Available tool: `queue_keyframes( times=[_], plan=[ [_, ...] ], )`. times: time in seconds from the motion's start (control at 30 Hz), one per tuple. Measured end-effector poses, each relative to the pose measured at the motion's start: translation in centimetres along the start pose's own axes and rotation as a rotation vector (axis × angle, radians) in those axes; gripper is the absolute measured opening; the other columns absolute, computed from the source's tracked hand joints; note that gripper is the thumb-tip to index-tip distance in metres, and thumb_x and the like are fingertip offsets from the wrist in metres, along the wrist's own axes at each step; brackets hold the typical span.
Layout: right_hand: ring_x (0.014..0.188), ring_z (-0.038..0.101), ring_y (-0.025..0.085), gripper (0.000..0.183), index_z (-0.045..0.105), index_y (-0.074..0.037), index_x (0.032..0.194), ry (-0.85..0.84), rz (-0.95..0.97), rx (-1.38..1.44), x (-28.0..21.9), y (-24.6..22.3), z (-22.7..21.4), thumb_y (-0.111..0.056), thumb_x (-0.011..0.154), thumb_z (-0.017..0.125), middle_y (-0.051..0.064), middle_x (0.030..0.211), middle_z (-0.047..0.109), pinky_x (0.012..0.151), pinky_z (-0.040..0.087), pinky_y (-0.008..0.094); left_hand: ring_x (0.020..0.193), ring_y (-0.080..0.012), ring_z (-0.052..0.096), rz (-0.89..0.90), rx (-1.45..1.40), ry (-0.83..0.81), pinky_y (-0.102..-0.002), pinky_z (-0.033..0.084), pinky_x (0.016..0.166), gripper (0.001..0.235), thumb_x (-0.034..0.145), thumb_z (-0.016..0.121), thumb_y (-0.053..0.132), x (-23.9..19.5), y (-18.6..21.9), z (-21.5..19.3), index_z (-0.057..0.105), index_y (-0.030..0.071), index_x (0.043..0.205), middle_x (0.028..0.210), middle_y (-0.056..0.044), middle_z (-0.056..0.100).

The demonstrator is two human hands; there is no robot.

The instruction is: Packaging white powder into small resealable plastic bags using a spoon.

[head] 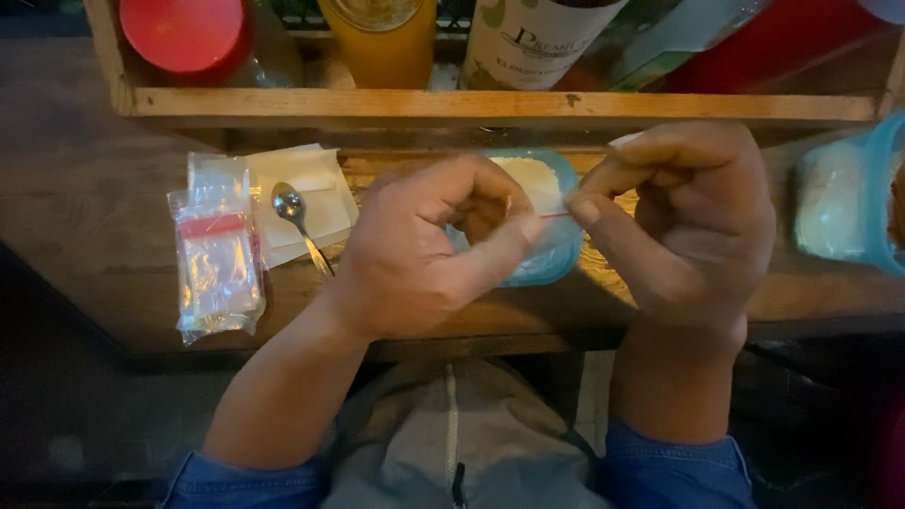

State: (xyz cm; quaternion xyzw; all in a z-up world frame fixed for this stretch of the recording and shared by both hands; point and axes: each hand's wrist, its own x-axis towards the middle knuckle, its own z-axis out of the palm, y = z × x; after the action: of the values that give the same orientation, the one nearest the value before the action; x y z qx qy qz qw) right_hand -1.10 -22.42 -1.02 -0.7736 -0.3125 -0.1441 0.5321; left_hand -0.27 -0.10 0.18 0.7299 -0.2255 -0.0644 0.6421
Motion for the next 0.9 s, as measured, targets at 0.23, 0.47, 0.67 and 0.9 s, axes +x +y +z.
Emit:
queue_keyframes(
  times=[0.23,0.47,0.67,0.9],
  plan=[
    [0.091,0.074,0.021,0.044,0.044,0.001,0.13,-0.067,0.053,0.078,-0.1,-0.1,0.3,-0.002,0.097,0.073,0.015,0.101,0.065,0.083,0.059,0.026,0.062,-0.008,0.052,0.028,0.027,-0.02,-0.025,0.041,0.055,0.01,0.098,0.067,0.013,0.0,-0.6,0.4,0.067,0.008,0.089,0.072,0.003,0.061],
    [0.087,0.071,0.02,0.043,0.046,0.005,0.128,-0.011,0.114,0.079,-0.4,-0.6,0.8,0.0,0.095,0.074,0.017,0.097,0.065,0.081,0.058,0.025,0.063,-0.0092,0.055,0.04,0.054,-0.027,-0.026,0.043,0.056,0.013,0.099,0.065,0.018,0.1,-0.5,0.3,0.066,0.009,0.09,0.073,0.002,0.062],
    [0.087,0.072,0.024,0.041,0.042,0.005,0.126,0.004,0.099,0.017,-0.3,-0.6,-0.1,0.007,0.097,0.071,0.019,0.095,0.064,0.08,0.06,0.028,0.07,-0.0073,0.061,-0.052,0.043,0.039,-0.022,0.051,0.061,0.009,0.095,0.07,0.016,-0.1,-0.5,0.1,0.07,0.008,0.091,0.08,0.001,0.069],
    [0.087,0.071,0.022,0.041,0.044,0.004,0.126,0.009,0.092,0.049,-0.5,-0.4,0.3,0.002,0.096,0.073,0.019,0.098,0.064,0.08,0.058,0.027,0.067,-0.0088,0.059,-0.021,0.012,-0.029,-0.024,0.05,0.059,0.009,0.096,0.068,0.015,0.0,-0.7,0.2,0.067,0.006,0.094,0.077,0.0,0.065]
  ],
)
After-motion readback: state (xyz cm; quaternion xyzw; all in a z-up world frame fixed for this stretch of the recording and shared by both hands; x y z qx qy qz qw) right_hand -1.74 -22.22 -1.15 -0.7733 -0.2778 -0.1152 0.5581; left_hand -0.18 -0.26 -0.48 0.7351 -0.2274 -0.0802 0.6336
